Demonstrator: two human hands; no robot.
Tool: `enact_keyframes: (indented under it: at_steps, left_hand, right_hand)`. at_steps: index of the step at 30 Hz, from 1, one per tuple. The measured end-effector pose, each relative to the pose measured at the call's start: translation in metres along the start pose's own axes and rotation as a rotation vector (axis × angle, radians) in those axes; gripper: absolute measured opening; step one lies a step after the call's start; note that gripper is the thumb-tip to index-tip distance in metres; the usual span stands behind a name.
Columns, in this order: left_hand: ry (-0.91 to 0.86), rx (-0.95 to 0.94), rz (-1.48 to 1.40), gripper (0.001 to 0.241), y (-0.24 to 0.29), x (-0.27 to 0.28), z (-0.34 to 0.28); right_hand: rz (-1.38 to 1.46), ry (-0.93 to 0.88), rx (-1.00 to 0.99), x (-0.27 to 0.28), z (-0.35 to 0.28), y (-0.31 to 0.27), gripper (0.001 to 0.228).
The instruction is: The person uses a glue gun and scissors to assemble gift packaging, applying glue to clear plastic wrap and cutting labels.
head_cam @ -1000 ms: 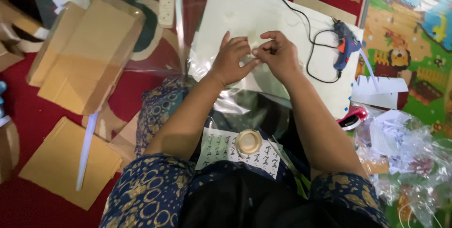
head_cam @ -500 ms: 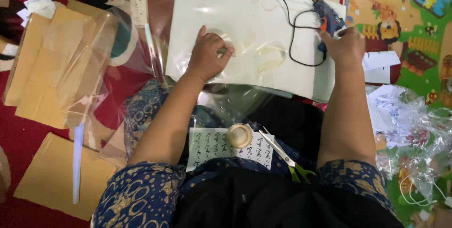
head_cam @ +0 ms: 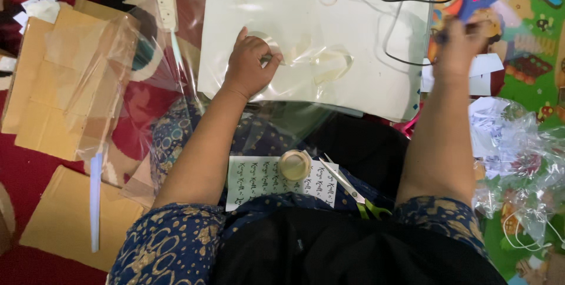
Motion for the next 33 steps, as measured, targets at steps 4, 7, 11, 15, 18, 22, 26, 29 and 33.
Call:
enact_keyframes:
  at_steps: [4, 7, 11, 15, 18, 22, 26, 29, 33]
  left_hand:
    - [0.009, -0.017, 0.013, 0.029, -0.001, 0.0, -0.001]
    - [0.026, -0.05, 0.025, 0.024, -0.001, -0.001, 0.0]
    - [0.029, -0.042, 0.023, 0.022, -0.003, -0.002, -0.001]
    - [0.017, -0.03, 0.045, 0.026, -0.001, -0.002, -0.001]
    - [-0.001, -0.018, 0.039, 0.027, 0.0, 0.0, 0.0]
    - [-0.013, -0.01, 0.04, 0.029, 0.001, 0.0, -0.001]
    - [0.012, -0.022, 0.031, 0.029, -0.002, -0.002, -0.001]
    - [0.023, -0.017, 0.011, 0.03, -0.001, -0.001, -0.001]
    - [0.045, -0.009, -0.055, 0.015, 0.006, 0.005, 0.0]
  right_hand:
    - [-0.118, -0.199, 0.148, -0.002, -0.015, -0.056, 0.031]
    - [-0.39, -0.204, 0.02, -0.008, -0.016, -0.078, 0.023]
    - [-0.172, -0.118, -0.092, -0.003, -0.008, -0.075, 0.028]
    - [0.207, -0.182, -0.081, -0.002, -0.012, -0.091, 0.011]
    - [0.294, -0.235, -0.128, 0.01, -0.016, -0.097, 0.019]
    - [0.177, -0.393, -0.303, -0.006, -0.045, -0.098, 0.019]
    - [-0.462, -0.617, -0.312, -0.048, -0.092, -0.1, 0.016]
    - [-0.665, -0.796, -0.356, -0.074, -0.116, -0.104, 0.01]
    - [-1.118, -0.897, -0.36, -0.106, -0.137, -0.106, 0.046]
Point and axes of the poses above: each hand's wrist, its own z-axis towards the middle knuckle, its own x-axis out of the back of the hand, y = z × x, the point moved 1 cm from there along z, towards the middle knuckle, and after that the axes turned 5 degrees about -y, right-handed, at the moved point
